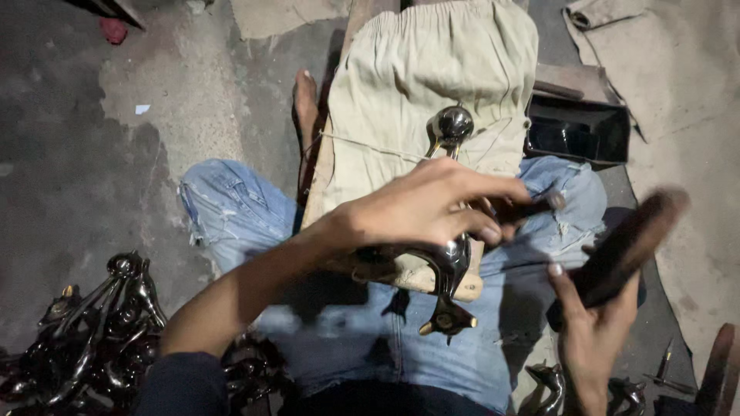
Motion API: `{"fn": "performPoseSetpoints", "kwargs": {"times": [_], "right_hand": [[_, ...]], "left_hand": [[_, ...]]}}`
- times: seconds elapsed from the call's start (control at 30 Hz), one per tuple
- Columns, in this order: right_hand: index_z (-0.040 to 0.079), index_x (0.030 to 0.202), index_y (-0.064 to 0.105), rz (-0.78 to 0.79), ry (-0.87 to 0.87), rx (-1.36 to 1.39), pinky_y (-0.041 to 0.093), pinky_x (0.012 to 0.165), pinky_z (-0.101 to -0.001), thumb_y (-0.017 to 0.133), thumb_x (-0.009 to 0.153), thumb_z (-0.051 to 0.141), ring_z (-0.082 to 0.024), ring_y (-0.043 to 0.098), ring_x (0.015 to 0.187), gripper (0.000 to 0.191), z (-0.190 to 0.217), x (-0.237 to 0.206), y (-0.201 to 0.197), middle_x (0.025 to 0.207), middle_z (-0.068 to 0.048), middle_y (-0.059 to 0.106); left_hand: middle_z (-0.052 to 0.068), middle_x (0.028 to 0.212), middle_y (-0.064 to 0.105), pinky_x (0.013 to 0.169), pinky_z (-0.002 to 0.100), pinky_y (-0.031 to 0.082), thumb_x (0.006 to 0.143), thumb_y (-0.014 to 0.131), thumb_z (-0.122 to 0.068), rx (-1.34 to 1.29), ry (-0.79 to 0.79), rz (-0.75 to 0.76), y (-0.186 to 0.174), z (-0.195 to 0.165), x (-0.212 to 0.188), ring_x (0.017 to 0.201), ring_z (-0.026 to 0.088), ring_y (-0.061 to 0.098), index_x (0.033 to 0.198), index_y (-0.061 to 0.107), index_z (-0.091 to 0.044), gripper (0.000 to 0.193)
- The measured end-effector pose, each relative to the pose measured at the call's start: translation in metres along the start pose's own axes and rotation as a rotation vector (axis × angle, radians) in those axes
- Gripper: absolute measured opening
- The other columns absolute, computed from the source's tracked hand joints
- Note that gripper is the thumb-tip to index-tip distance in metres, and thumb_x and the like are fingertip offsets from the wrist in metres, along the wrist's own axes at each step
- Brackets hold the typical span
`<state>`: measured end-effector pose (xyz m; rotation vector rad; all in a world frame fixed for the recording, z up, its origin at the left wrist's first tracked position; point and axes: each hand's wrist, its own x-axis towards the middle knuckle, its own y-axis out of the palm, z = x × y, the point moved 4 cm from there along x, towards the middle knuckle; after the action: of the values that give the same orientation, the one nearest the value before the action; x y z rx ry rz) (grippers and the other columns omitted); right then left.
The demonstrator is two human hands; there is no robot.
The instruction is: The person sits on the floor with a metal animal figurine strapped to a wooden board on their lap. They hold a chisel against the figurine's body and strike it with a hammer, repositioning the chisel repeatedly to work different spots, then set the tools down and rub the figurine's surface with their fingers.
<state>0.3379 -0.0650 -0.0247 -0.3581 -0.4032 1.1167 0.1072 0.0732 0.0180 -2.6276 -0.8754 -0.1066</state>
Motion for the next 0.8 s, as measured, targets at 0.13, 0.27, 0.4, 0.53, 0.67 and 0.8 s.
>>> {"fn": "performPoseSetpoints", "kwargs": {"times": [0.13,0.27,0.4,0.53,0.67,0.8], "right_hand": [[-0.007,0.138,0.046,0.053,-0.165,-0.134,0.055,0.092,-0.0318,0.069,0.086,-0.008,-0.021,0.066,0.107,0.057,0.014,0.013,0.007,0.124,-0.02,0.062],[-0.005,0.135,0.045,0.112,-0.197,0.203,0.057,0.099,-0.0281,0.069,0.096,-0.001,-0.016,0.067,0.11,0.046,0.026,0.024,0.021,0.129,-0.016,0.064],[0.0,0.125,0.06,0.165,0.071,0.211,0.054,0.061,-0.0269,0.072,0.096,0.002,-0.017,0.065,0.068,0.032,0.015,0.041,0.014,0.085,-0.013,0.067],[-0.005,0.114,0.065,0.158,-0.246,-0.244,0.05,0.065,-0.0297,0.084,0.091,0.002,-0.018,0.064,0.075,0.031,0.019,0.054,-0.002,0.088,-0.011,0.068],[-0.006,0.12,0.063,0.201,-0.391,-0.296,0.055,0.079,-0.03,0.077,0.091,0.001,-0.016,0.07,0.088,0.033,0.031,0.057,0.001,0.098,-0.01,0.069],[0.003,0.121,0.059,0.205,-0.277,0.219,0.062,0.097,-0.0299,0.069,0.086,0.006,-0.012,0.071,0.102,0.037,0.052,0.067,0.002,0.111,-0.002,0.067]], "left_hand": [[0.01,0.106,0.081,0.082,0.033,0.062,0.091,0.068,-0.004,-0.086,-0.115,-0.04,-0.004,0.014,-0.011,0.092,0.017,0.081,0.141,0.056,-0.008,0.052],[0.012,0.112,0.079,0.091,0.036,0.061,0.093,0.062,0.0,-0.086,-0.118,0.003,-0.003,0.019,-0.014,0.101,0.02,0.081,0.142,0.056,-0.007,0.05],[0.013,0.115,0.077,0.09,0.035,0.061,0.094,0.059,0.001,-0.001,-0.068,0.062,-0.001,0.018,-0.01,0.104,0.019,0.08,0.141,0.057,-0.007,0.047],[0.01,0.112,0.079,0.085,0.033,0.061,0.094,0.058,0.001,-0.028,-0.098,0.128,0.002,0.019,-0.005,0.102,0.017,0.08,0.139,0.059,-0.009,0.046],[0.008,0.108,0.081,0.081,0.032,0.062,0.093,0.058,0.001,-0.027,-0.095,0.143,0.001,0.019,-0.003,0.097,0.016,0.082,0.137,0.061,-0.011,0.045],[0.008,0.103,0.081,0.075,0.03,0.062,0.093,0.065,-0.003,0.05,-0.056,0.066,0.0,0.019,-0.009,0.092,0.015,0.082,0.135,0.061,-0.01,0.043]]}}
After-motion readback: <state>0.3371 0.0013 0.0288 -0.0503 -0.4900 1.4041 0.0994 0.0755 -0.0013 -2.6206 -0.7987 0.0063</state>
